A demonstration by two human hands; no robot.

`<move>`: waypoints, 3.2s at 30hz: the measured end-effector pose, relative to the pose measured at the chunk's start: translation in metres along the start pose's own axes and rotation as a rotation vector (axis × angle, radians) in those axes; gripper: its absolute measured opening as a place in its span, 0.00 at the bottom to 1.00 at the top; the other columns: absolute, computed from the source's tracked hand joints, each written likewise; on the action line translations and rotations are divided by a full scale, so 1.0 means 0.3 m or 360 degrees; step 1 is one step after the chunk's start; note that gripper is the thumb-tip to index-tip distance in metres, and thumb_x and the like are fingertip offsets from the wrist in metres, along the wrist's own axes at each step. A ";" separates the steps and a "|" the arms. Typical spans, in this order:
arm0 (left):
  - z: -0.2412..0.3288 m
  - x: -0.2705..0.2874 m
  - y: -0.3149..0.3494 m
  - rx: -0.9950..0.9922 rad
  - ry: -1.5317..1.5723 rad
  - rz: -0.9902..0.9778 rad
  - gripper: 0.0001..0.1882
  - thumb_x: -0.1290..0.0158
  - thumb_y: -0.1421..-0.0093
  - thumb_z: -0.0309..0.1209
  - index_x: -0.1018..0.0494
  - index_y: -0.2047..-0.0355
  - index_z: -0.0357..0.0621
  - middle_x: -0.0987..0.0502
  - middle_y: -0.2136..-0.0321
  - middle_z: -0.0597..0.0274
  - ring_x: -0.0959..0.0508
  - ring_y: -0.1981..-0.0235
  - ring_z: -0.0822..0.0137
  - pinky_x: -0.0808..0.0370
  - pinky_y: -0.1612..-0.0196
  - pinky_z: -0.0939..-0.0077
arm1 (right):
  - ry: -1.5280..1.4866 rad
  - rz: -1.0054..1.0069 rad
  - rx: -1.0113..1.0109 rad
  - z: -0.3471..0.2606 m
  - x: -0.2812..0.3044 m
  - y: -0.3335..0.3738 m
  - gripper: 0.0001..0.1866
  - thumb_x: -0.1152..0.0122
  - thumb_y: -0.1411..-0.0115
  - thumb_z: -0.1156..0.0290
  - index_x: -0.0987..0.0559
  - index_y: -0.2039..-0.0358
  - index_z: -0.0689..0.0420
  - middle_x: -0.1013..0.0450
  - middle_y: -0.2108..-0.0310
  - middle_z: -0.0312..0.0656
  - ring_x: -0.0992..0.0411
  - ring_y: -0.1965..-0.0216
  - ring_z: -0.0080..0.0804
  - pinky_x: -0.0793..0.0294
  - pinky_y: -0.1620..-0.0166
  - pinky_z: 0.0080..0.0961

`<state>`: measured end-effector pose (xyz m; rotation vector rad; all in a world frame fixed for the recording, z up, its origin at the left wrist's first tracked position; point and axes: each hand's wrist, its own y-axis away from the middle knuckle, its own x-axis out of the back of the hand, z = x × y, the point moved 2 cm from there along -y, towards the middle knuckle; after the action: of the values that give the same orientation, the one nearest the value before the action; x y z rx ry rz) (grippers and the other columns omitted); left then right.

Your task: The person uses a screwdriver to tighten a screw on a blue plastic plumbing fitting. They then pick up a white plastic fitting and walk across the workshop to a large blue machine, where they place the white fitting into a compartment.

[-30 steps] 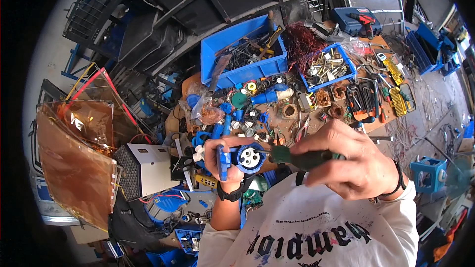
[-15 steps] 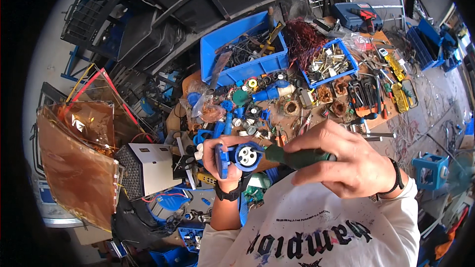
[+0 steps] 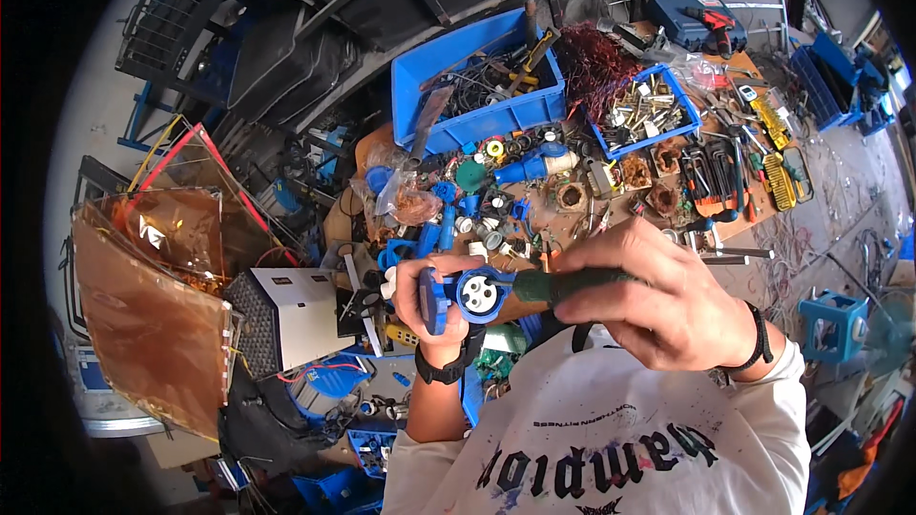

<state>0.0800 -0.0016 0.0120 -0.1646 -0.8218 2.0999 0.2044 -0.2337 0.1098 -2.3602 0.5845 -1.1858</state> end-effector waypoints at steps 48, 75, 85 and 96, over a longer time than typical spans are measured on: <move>-0.053 0.143 0.013 0.0032 0.0307 0.0195 0.36 0.60 0.43 0.69 0.43 0.66 0.43 0.21 0.75 0.43 0.20 0.77 0.57 0.22 0.73 0.69 | 0.0543 0.0179 -0.0402 -0.121 -0.066 -0.025 0.18 0.33 0.59 0.72 0.21 0.62 0.50 0.31 0.63 0.38 0.31 0.64 0.35 0.27 0.66 0.29; -0.227 -0.005 -0.087 0.1367 0.1928 0.0945 0.38 0.59 0.44 0.67 0.29 0.57 0.41 0.22 0.64 0.57 0.21 0.62 0.59 0.22 0.55 0.59 | -0.1711 0.0714 -0.1557 0.064 -0.378 0.128 0.18 0.35 0.43 0.72 0.32 0.56 0.60 0.26 0.71 0.38 0.29 0.76 0.21 0.27 0.74 0.19; -0.123 -0.023 -0.070 0.1408 0.1751 0.0875 0.37 0.59 0.42 0.67 0.27 0.63 0.41 0.21 0.70 0.62 0.20 0.66 0.64 0.23 0.62 0.64 | -0.1619 0.0787 -0.1581 0.040 -0.430 0.101 0.15 0.37 0.43 0.77 0.34 0.61 0.58 0.30 0.74 0.36 0.32 0.83 0.21 0.31 0.82 0.18; -0.106 -0.038 -0.047 0.1481 0.1709 0.0910 0.36 0.63 0.39 0.66 0.30 0.58 0.43 0.23 0.66 0.62 0.22 0.66 0.62 0.25 0.61 0.58 | -0.1947 0.0779 -0.1564 0.047 -0.428 0.149 0.17 0.42 0.45 0.86 0.35 0.56 0.63 0.28 0.65 0.46 0.23 0.68 0.33 0.18 0.63 0.26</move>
<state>0.1092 0.0114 -0.0060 -0.9702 0.9152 2.2081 0.1384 -0.1977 -0.0041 -2.7378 1.2669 0.9926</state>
